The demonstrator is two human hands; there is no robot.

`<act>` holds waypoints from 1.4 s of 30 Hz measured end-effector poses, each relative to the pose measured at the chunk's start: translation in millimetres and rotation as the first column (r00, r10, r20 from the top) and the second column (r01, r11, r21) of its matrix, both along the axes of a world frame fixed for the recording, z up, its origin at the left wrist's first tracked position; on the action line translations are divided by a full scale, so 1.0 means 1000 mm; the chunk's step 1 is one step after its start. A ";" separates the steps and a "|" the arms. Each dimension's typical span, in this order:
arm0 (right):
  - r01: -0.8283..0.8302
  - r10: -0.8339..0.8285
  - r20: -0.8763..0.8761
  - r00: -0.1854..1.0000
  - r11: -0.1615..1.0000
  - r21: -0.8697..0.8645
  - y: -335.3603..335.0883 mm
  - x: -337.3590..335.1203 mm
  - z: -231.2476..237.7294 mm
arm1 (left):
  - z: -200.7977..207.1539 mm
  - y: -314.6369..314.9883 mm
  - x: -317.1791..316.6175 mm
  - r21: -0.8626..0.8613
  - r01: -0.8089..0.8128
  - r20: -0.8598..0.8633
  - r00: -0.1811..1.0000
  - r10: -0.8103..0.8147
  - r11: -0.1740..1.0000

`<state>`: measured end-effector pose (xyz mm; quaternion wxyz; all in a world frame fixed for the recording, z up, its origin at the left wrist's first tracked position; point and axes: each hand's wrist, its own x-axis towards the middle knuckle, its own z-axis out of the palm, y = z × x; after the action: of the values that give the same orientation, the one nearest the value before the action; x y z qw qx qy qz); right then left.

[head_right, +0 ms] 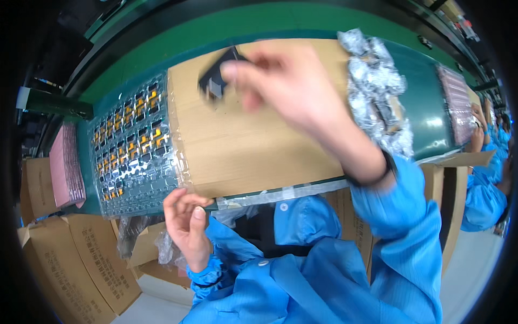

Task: Assembling small electronic modules into plastic housings at a factory workstation.

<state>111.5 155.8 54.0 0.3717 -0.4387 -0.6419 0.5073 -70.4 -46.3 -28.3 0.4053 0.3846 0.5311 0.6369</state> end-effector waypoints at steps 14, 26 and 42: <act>-0.073 0.073 0.630 0.773 0.997 -0.025 0.150 -0.017 0.022 | 0.008 -0.051 -0.035 -0.143 -0.106 -0.108 0.990 0.091 0.984; -0.082 -0.346 0.889 0.300 0.919 0.386 0.146 0.145 -0.015 | 0.012 -0.024 -0.022 -0.089 0.097 -0.110 0.988 -0.107 0.991; -0.125 -0.015 -0.332 0.943 0.910 -0.396 -0.057 0.026 -0.023 | 0.044 0.084 0.026 -0.023 0.070 0.209 0.976 -0.064 0.997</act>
<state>137.4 98.9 31.5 0.3576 -0.3980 -0.4622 0.7071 -44.6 37.6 15.9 0.4859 0.3273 0.4822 0.6514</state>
